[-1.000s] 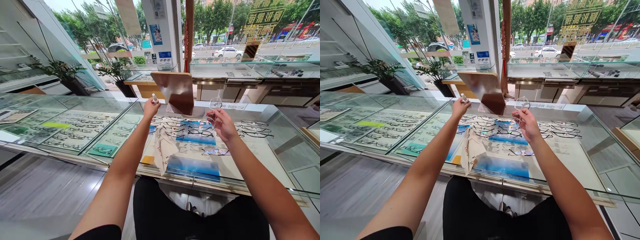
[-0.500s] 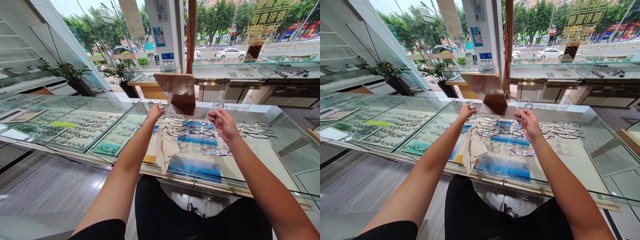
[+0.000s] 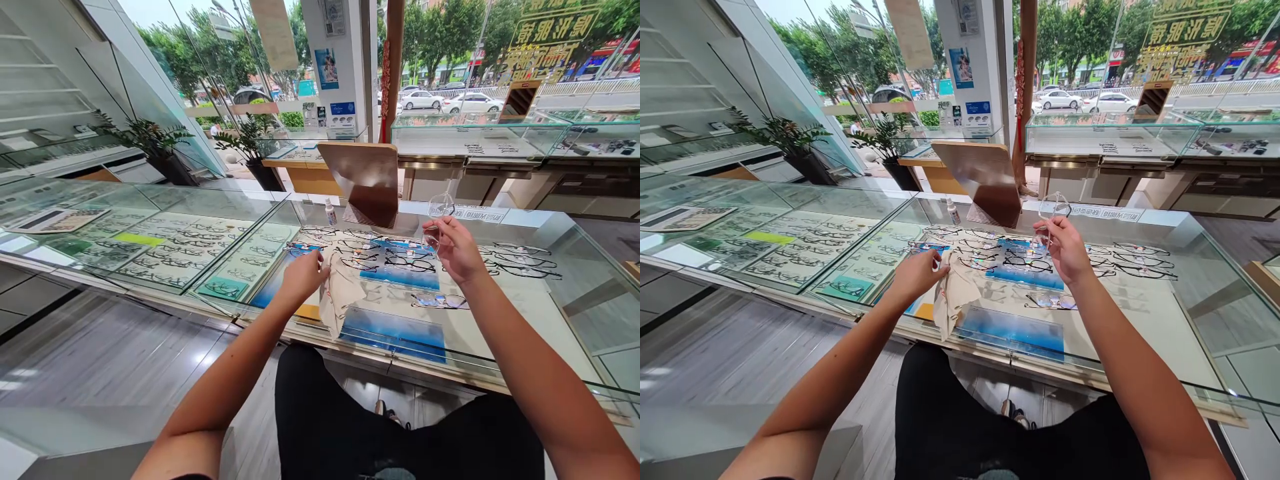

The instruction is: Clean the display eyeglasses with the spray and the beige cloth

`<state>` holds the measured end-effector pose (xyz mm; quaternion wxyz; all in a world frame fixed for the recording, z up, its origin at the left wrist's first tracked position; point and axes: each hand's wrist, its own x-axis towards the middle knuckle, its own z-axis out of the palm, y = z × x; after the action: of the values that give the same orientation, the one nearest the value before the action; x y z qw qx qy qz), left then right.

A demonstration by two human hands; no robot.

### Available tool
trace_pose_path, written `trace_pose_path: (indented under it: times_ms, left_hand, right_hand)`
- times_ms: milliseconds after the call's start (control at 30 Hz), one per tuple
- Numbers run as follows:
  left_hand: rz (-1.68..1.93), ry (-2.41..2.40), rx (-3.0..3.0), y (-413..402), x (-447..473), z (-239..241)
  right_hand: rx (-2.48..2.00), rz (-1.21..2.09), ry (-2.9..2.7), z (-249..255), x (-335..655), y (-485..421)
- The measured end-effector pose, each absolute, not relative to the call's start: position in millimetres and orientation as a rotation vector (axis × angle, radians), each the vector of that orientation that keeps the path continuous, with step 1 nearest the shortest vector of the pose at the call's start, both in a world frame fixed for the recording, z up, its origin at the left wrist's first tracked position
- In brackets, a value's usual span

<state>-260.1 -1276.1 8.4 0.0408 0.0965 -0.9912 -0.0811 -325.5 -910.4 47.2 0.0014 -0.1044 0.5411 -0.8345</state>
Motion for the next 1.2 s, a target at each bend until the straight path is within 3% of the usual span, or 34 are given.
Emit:
trace_pose_path:
  times_ms: [267, 567, 767, 967, 1200]
  left_hand:
    - [-1.248, -2.634, 0.500, -1291, -255, 1]
    - [-1.895, -2.262, 0.412, -1285, -239, 45]
    - [-1.833, -2.224, 0.122, -1245, -244, 90]
    - [-1.543, -2.271, -0.379, -1191, -274, 114]
    - [-1.273, -2.085, -0.658, -1136, -318, 156]
  right_hand:
    - [-0.361, -2.623, 1.698, 45, -327, -911]
    - [-0.347, -2.660, 1.639, 46, -325, -911]
    - [-0.336, -2.680, 1.597, 47, -327, -912]
    - [-0.336, -2.713, 1.529, 53, -326, -908]
    - [-0.537, -2.778, 1.432, 114, -317, -897]
